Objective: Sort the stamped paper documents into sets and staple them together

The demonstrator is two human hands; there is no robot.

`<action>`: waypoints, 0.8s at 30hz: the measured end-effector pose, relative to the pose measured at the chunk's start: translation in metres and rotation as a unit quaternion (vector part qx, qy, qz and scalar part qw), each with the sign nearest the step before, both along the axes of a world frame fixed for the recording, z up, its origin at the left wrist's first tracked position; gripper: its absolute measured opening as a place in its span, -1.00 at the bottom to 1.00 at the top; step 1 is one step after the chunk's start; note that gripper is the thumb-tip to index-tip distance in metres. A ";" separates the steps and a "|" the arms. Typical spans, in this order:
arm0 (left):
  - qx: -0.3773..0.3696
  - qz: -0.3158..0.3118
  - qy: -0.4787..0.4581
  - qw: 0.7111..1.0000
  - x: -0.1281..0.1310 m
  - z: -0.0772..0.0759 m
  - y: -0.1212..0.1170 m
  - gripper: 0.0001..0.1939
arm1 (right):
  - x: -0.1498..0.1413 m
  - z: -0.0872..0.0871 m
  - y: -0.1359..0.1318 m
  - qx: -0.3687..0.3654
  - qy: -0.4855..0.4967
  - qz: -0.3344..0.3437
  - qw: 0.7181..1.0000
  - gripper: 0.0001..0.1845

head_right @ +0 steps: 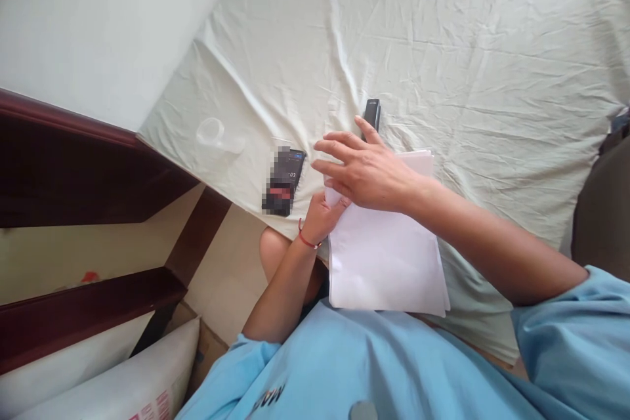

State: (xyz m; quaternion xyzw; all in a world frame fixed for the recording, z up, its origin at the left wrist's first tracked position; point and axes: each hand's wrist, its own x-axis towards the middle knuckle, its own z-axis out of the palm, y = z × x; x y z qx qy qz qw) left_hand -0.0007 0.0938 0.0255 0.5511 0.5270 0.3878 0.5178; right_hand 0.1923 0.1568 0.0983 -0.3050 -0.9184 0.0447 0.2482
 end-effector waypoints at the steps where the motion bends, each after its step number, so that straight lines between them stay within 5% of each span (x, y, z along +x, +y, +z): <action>1: -0.018 0.000 -0.018 1.000 0.000 0.000 -0.002 -0.44 | 0.002 0.000 0.000 -0.007 0.007 -0.020 1.000 -0.59; 4: -0.085 -0.008 -0.085 0.993 -0.001 0.000 -0.005 -0.42 | 0.007 -0.003 0.000 -0.025 -0.011 -0.072 0.997 -0.62; 12: -0.092 -0.016 -0.101 0.990 0.001 0.004 0.003 -0.38 | -0.004 -0.001 -0.002 -0.088 -0.064 -0.020 0.994 -0.52; 19: -0.112 -0.048 -0.021 0.992 0.007 0.019 0.012 -0.61 | -0.007 0.007 -0.001 -0.144 -0.085 -0.015 0.986 -0.52; 24: -0.057 -0.057 0.012 0.997 0.012 0.022 0.017 -0.84 | -0.017 0.009 -0.007 -0.150 -0.091 -0.072 0.982 -0.52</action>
